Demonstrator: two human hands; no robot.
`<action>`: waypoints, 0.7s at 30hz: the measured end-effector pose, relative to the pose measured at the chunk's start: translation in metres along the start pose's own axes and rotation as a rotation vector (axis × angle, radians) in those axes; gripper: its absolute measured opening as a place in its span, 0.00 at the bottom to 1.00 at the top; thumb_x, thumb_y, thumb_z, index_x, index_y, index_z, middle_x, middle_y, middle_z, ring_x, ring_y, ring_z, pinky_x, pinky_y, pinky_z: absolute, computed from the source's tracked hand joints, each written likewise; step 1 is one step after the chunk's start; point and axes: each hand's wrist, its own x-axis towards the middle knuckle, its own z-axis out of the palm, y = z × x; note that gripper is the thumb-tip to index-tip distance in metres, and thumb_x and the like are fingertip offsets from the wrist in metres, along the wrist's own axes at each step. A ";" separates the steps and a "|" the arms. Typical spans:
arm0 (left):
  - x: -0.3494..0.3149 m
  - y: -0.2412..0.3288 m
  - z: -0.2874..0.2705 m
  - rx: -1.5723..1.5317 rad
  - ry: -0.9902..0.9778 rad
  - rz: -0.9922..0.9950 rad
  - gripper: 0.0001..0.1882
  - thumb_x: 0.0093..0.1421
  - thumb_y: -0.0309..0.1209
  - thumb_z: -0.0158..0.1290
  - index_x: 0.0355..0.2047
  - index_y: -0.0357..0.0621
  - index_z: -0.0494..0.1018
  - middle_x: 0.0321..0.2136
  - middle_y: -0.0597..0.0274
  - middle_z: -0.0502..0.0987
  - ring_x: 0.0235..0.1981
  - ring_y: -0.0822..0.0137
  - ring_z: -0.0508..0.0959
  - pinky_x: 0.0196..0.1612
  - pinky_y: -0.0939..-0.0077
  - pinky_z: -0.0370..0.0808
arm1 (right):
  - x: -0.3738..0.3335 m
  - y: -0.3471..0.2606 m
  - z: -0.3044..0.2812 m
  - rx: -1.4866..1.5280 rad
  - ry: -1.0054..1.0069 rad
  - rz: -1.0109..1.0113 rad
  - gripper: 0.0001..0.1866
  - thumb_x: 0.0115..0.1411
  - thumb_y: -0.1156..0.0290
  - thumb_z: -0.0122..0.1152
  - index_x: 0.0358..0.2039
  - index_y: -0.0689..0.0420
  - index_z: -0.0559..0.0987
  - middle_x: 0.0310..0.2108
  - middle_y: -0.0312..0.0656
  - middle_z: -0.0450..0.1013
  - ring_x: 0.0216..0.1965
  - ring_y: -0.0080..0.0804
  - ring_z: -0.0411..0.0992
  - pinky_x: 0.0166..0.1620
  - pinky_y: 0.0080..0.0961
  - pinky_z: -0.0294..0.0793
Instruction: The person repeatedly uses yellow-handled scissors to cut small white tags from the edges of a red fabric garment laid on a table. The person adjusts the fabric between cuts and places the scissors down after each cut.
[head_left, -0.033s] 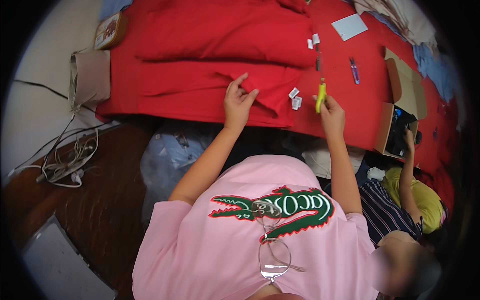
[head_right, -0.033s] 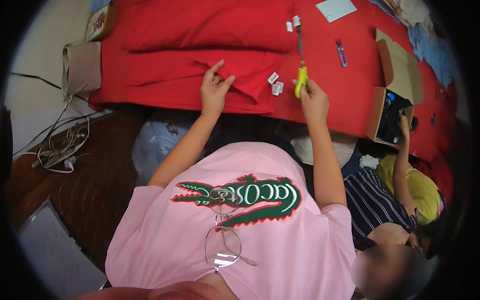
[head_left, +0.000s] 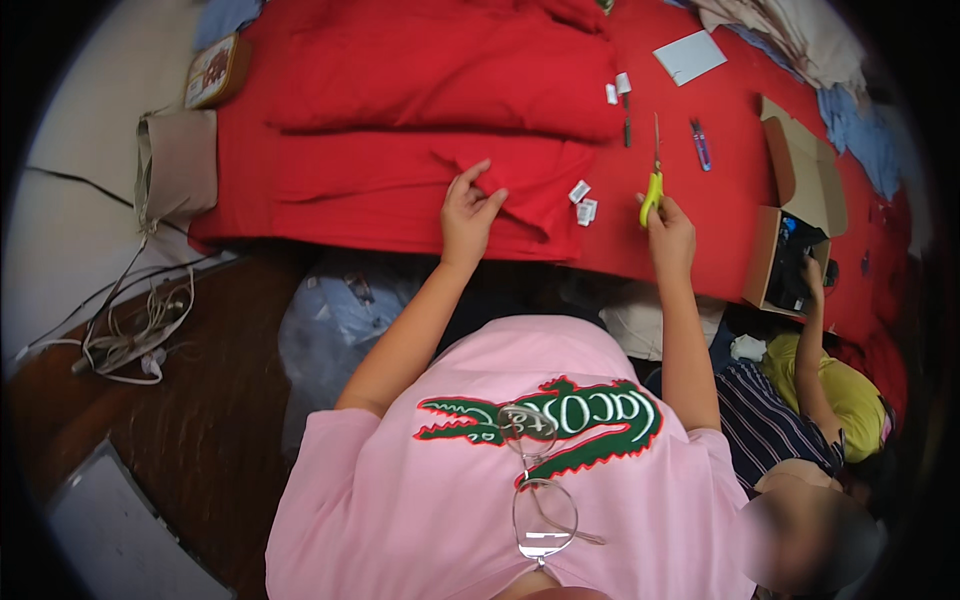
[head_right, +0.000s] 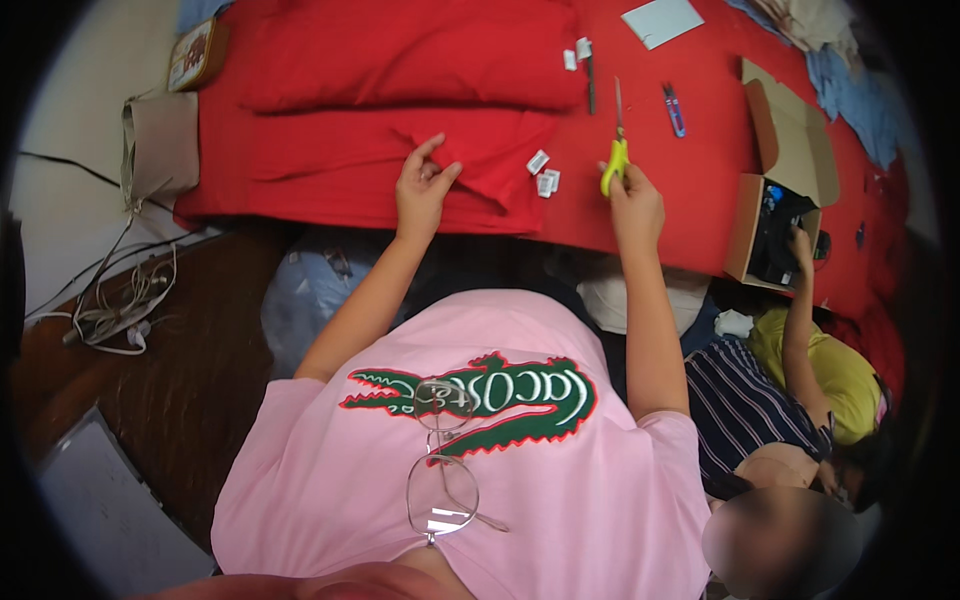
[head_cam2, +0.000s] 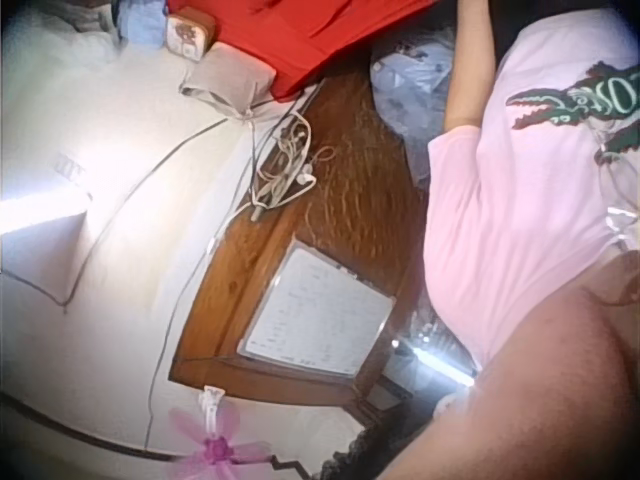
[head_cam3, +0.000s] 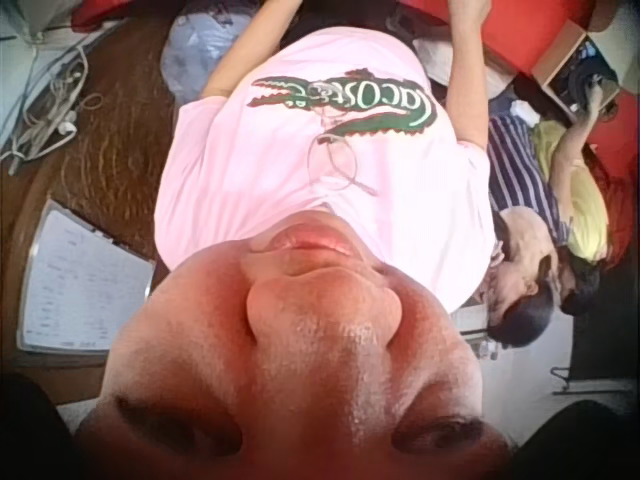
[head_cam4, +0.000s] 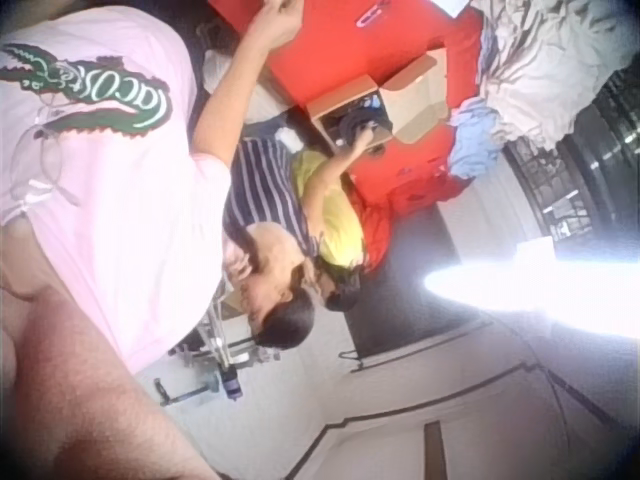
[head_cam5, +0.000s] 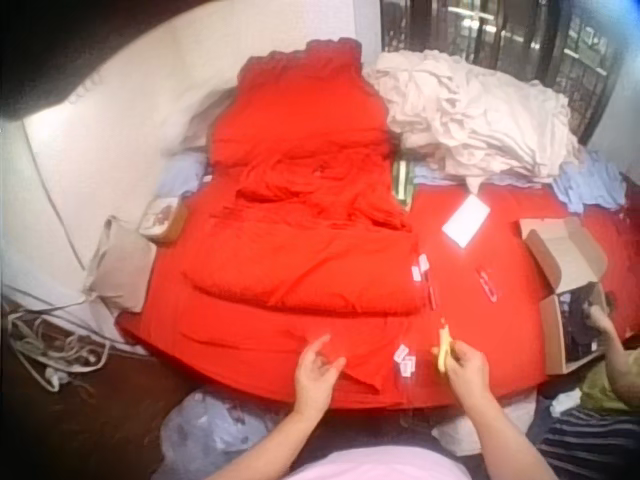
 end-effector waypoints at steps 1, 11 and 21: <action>0.001 -0.009 -0.007 0.023 -0.028 -0.021 0.27 0.62 0.17 0.63 0.62 0.38 0.73 0.26 0.77 0.65 0.26 0.85 0.62 0.32 0.92 0.64 | 0.012 0.014 -0.011 -0.208 0.054 -0.043 0.18 0.63 0.52 0.66 0.37 0.56 0.86 0.24 0.49 0.79 0.25 0.46 0.78 0.32 0.40 0.75; 0.043 -0.014 -0.040 -0.119 -0.397 -0.392 0.20 0.66 0.20 0.60 0.58 0.35 0.75 0.23 0.71 0.70 0.24 0.79 0.76 0.33 0.79 0.84 | 0.108 0.004 -0.045 -0.855 0.108 -0.058 0.20 0.67 0.54 0.58 0.42 0.58 0.85 0.31 0.56 0.82 0.34 0.56 0.83 0.40 0.47 0.84; 0.044 -0.019 -0.042 -0.169 -0.512 -0.428 0.16 0.69 0.22 0.57 0.56 0.34 0.74 0.30 0.60 0.80 0.32 0.65 0.86 0.33 0.77 0.85 | 0.329 -0.156 0.053 0.207 0.190 -0.115 0.18 0.64 0.61 0.67 0.48 0.59 0.84 0.32 0.40 0.80 0.25 0.28 0.78 0.26 0.26 0.79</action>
